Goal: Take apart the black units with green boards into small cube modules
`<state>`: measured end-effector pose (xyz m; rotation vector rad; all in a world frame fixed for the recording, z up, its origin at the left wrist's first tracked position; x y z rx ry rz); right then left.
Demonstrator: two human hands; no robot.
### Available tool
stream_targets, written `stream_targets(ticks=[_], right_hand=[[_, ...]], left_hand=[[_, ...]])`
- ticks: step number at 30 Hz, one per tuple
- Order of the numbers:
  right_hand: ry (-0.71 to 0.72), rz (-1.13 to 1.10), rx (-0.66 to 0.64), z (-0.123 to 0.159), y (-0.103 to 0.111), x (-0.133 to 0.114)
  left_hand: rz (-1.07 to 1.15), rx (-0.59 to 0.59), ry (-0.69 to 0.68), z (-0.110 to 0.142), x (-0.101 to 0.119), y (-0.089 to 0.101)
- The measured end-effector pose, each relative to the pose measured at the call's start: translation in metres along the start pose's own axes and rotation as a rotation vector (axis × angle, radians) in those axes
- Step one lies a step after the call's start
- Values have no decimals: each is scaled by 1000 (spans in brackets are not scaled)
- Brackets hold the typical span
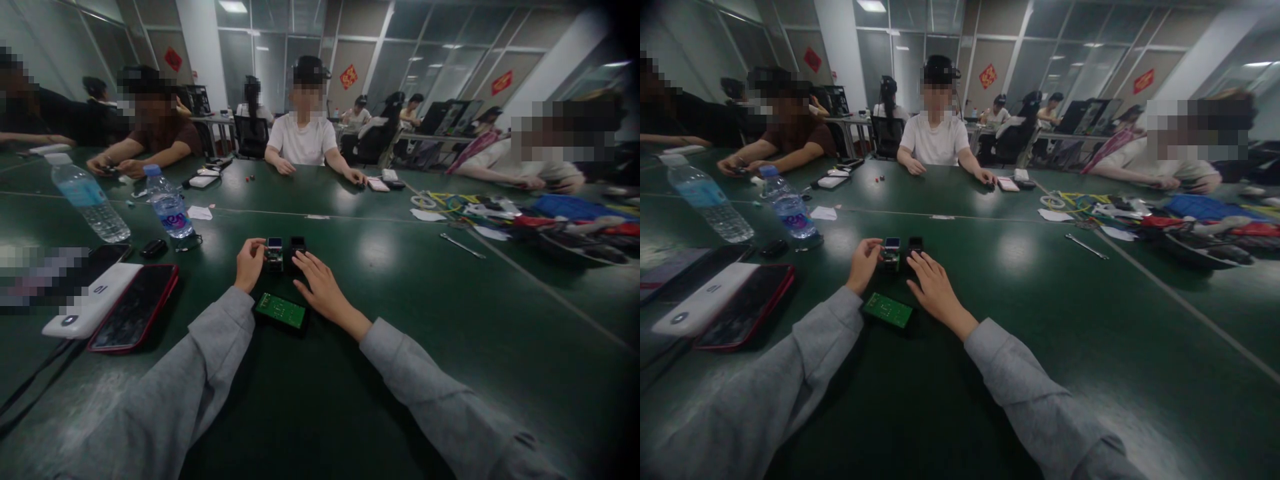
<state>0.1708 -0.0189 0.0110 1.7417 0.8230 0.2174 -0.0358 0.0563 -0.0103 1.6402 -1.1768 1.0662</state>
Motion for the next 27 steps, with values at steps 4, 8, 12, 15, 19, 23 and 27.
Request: stream_targets(ticks=[4,8,12,15,19,23,27], right_hand=[[3,-10,4,0,0,0],[10,-27,25,0,1,-1],[12,-38,62,1,3,-1],[6,-40,93,0,4,0],[-23,-18,130,0,5,2],[-35,-5,149,1,6,2],[-42,13,137,2,5,3]], left_hand=[[1,-8,-3,0,-1,0],[-6,-11,0,1,-2,0],[-4,-17,7,0,-2,-1],[-6,-14,7,0,-1,-1],[-16,-21,16,0,0,-1],[-30,-17,17,0,-1,-1],[-20,-17,16,-1,-3,-1]])
Point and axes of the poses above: each hand's wrist, its own z-axis away from the middle knuckle, its own y-axis out of the back of the hand, x = y × z, the point moved 3 cm from there along -z, towards the middle knuckle, and after that the axes turned 5 degrees about -x, right-handed, at the moved point
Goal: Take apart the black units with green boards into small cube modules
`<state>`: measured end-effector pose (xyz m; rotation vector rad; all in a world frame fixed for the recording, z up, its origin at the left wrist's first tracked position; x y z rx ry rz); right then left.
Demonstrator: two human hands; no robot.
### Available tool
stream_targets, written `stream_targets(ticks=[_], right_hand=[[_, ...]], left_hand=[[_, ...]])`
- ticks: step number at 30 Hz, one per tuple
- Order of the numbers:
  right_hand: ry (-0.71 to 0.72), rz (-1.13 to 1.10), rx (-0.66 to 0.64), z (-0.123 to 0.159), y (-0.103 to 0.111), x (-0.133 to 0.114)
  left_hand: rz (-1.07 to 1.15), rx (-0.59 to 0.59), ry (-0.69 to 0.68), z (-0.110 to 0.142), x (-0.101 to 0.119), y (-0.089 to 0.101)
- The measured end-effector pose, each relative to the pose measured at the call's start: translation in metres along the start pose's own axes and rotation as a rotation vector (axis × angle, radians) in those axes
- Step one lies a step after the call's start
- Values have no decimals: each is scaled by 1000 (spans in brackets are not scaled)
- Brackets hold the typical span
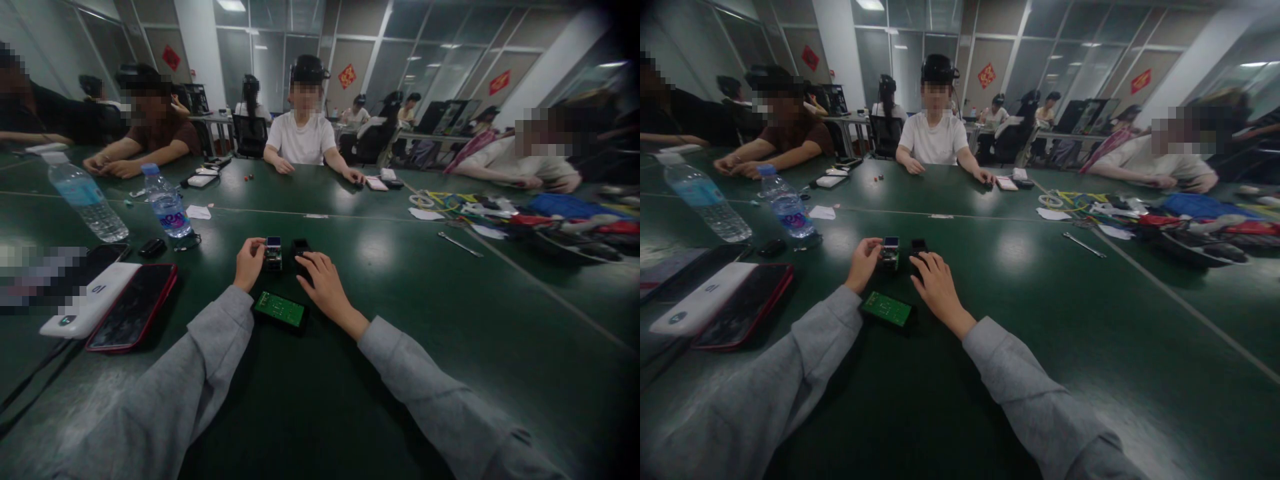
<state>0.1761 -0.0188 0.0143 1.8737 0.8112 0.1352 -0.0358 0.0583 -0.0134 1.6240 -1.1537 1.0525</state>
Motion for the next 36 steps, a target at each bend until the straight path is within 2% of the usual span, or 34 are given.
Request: stream_targets(ticks=[5,12,19,25,31,36], right_hand=[[-49,-4,-18,1,-3,4],[-59,-64,-39,2,-2,3],[-63,-48,-36,1,-2,2],[-91,-75,19,1,-3,6],[-124,-142,52,2,-3,8],[-169,-253,173,0,-2,19]], left_hand=[[-13,-19,-12,0,-3,0],[10,-80,6,0,-4,-2],[-5,-149,-35,1,-3,-5],[-25,-217,-62,3,3,-8],[-26,-237,-84,4,5,-8],[-72,-235,-97,3,3,-8]])
Point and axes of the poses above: each hand's wrist, its own z-axis away from the middle knuckle, its own y-axis out of the back of the hand, x = y × z, the point moved 3 cm from there along -z, towards the middle knuckle, and after that the axes turned 5 degrees about -x, right-handed, at the moved point
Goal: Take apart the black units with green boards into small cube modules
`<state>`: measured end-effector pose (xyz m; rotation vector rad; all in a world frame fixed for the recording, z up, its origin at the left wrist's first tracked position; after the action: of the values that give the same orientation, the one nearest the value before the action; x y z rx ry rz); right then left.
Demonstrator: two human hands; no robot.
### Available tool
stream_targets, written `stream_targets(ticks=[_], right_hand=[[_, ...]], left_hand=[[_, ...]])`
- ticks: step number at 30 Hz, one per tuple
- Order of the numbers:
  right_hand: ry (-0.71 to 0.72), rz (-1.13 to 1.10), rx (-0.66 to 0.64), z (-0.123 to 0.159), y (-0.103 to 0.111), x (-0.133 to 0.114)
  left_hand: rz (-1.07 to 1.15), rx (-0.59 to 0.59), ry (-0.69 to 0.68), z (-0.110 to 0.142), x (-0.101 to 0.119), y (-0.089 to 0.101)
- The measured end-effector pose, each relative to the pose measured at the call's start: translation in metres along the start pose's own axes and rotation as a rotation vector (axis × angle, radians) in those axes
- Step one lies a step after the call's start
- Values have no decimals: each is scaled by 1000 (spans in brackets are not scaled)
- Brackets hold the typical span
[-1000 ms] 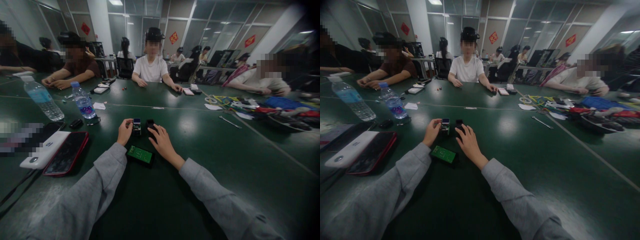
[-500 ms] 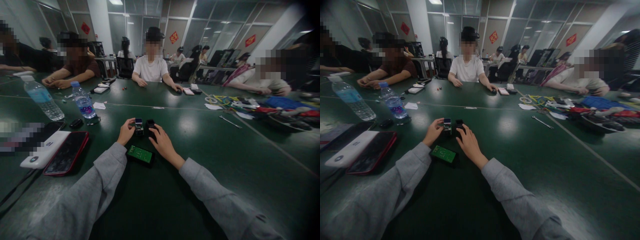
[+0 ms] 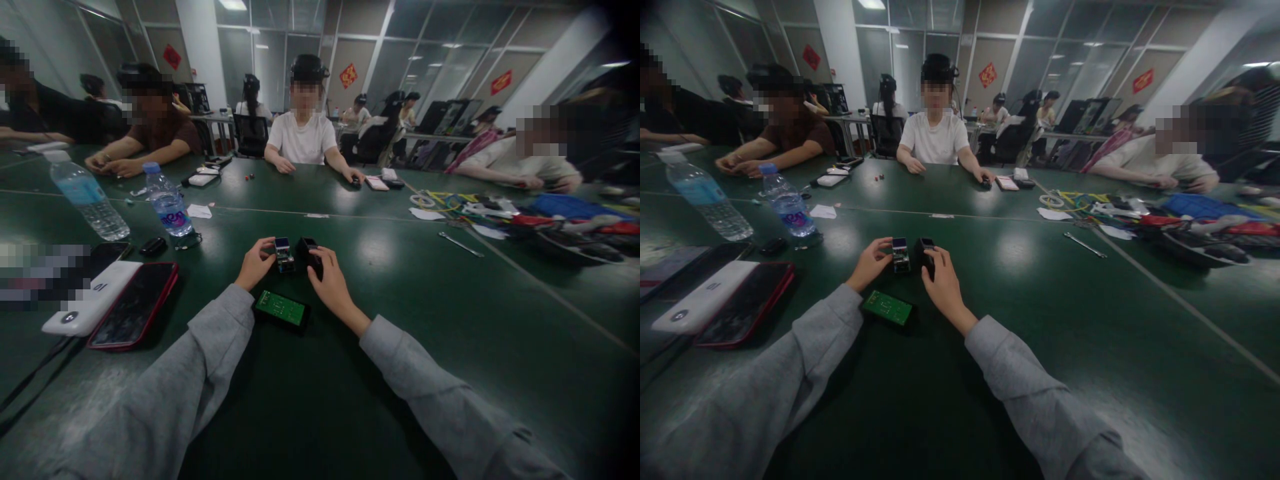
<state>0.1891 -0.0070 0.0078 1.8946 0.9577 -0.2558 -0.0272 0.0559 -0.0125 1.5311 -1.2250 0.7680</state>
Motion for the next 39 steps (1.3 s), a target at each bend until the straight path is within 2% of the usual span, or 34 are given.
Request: stream_targets(ticks=[4,9,16,23,31,39], right_hand=[[-56,-64,117,-2,2,14],[-142,-91,155,-1,2,22],[-291,-131,223,1,-1,37],[-179,-73,198,-1,2,29],[-309,-328,205,-1,-2,42],[-328,-154,241,0,-2,48]], left_hand=[[18,-13,7,0,0,0],[51,-13,27,0,-1,0],[-22,-20,9,0,-2,0],[-65,-28,0,0,-4,-1],[-59,-47,-1,-1,-6,0],[-51,-53,11,-1,-7,0]])
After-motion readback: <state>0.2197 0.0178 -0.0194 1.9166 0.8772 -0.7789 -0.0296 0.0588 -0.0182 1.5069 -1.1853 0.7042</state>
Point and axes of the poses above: each hand's wrist, its own z-axis away from the middle knuckle, its own y-axis out of the back of the hand, x = y × z, the point moved 3 cm from there along -z, towards the middle knuckle, and after that the axes turned 5 degrees about -x, right-handed, at the moved point
